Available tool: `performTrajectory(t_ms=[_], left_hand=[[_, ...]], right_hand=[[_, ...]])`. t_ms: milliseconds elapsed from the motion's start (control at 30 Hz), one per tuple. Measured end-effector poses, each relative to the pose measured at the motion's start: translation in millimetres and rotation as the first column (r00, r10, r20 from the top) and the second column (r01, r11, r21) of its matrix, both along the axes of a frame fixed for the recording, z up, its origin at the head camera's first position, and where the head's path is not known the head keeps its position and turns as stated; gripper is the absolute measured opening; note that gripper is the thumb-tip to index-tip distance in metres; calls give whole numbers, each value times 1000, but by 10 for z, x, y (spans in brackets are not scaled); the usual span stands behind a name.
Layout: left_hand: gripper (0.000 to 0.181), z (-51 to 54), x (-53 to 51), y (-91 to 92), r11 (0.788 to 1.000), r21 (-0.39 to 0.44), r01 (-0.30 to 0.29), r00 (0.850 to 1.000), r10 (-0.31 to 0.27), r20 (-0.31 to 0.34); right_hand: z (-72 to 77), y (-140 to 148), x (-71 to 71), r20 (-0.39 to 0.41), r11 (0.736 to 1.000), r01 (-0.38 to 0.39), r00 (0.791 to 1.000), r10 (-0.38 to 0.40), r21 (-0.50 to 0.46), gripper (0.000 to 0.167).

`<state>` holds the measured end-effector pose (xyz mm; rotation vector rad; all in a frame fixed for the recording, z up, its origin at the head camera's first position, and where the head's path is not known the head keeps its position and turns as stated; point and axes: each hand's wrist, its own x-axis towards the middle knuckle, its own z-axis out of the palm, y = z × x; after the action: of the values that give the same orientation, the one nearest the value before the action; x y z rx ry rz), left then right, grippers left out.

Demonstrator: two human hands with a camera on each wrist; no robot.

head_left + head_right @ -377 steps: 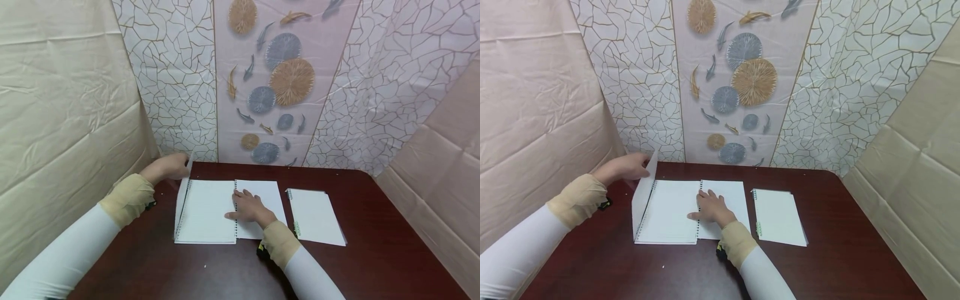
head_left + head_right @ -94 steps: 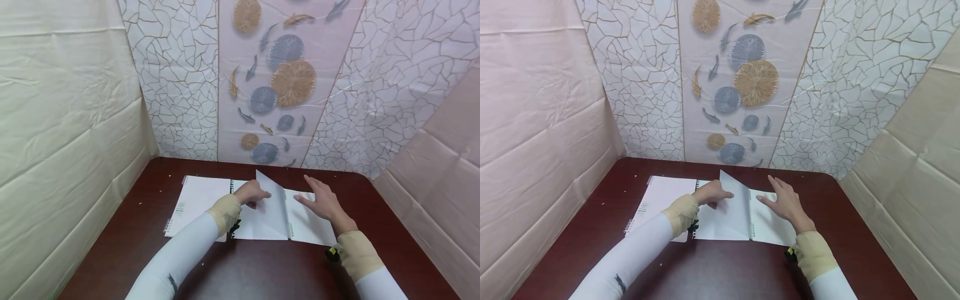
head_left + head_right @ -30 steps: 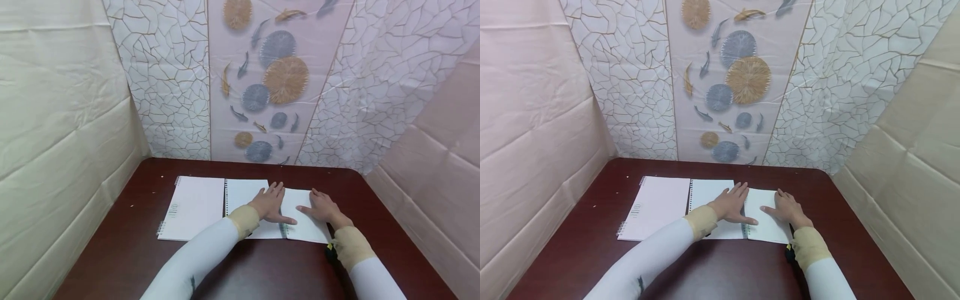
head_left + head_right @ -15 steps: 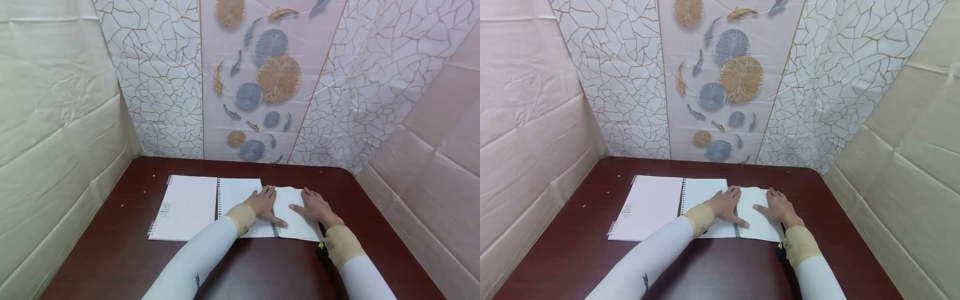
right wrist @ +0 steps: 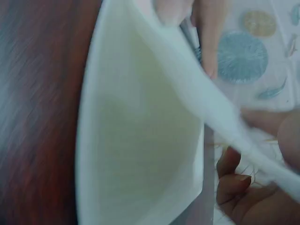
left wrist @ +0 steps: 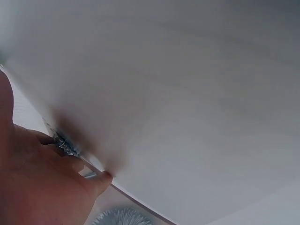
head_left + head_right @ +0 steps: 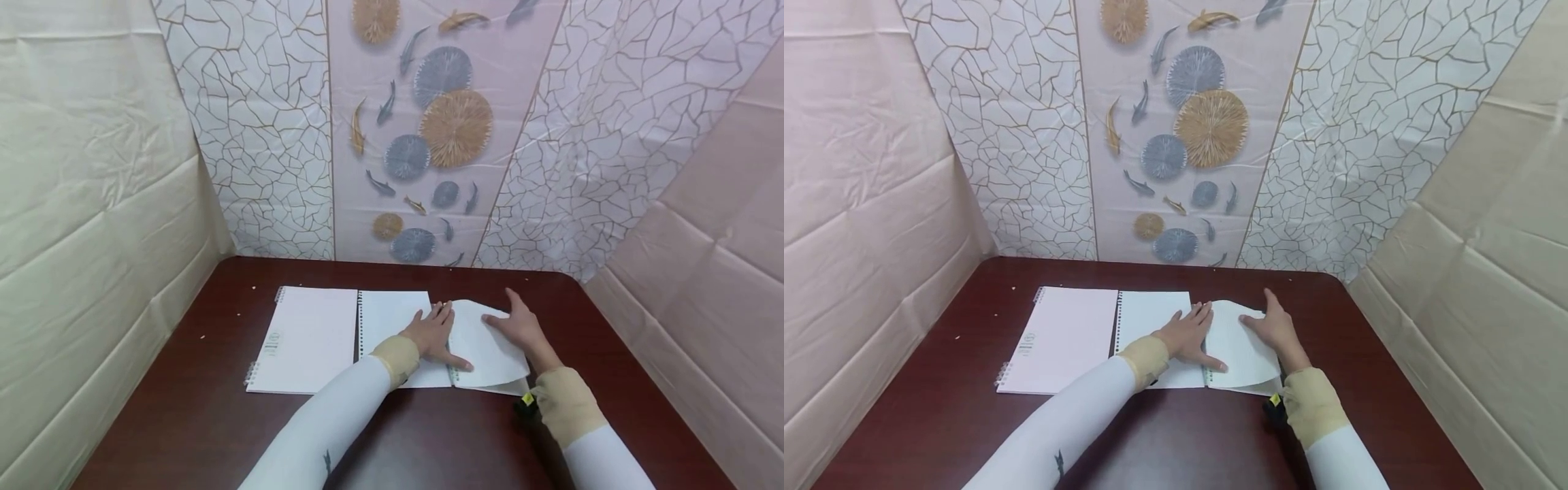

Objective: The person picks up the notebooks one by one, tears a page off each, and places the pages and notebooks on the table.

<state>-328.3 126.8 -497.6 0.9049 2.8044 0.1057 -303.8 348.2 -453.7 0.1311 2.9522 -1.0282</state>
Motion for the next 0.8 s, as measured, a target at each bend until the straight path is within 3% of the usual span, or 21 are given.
performTrajectory(t_ms=[67, 167, 300, 367, 467, 633, 733, 800], left_hand=[[132, 12, 1, -11, 1000, 0, 1, 1000, -1, -3], [130, 74, 52, -50, 999, 31, 9, 1000, -9, -4], [130, 150, 109, -91, 997, 73, 21, 1000, -21, 3], [130, 134, 101, -76, 997, 70, 16, 1000, -17, 11], [130, 113, 84, -50, 998, 65, -3, 1000, 2, 18], [128, 165, 123, -72, 997, 71, 0, 1000, -1, 15], [128, 185, 141, -87, 997, 77, 3, 1000, -4, 18], [130, 167, 139, -76, 998, 68, -11, 1000, 9, 22]], right_hand=[[49, -9, -4, 83, 990, 97, 993, -89, -99, 100], [73, 1, -12, 153, 963, 188, 975, -160, -193, 101], [57, 44, -22, 126, 905, 243, 969, -212, -348, 93], [39, 79, -12, 112, 886, 234, 972, -206, -401, 84], [7, 113, -1, 98, 909, 171, 985, -144, -380, 64], [-122, 146, -24, 2, 982, 55, 998, -55, -180, 46], [-220, 169, -27, -33, 993, 50, 998, -54, -107, 47], [-268, 180, -17, -37, 993, 50, 998, -54, -107, 47]])
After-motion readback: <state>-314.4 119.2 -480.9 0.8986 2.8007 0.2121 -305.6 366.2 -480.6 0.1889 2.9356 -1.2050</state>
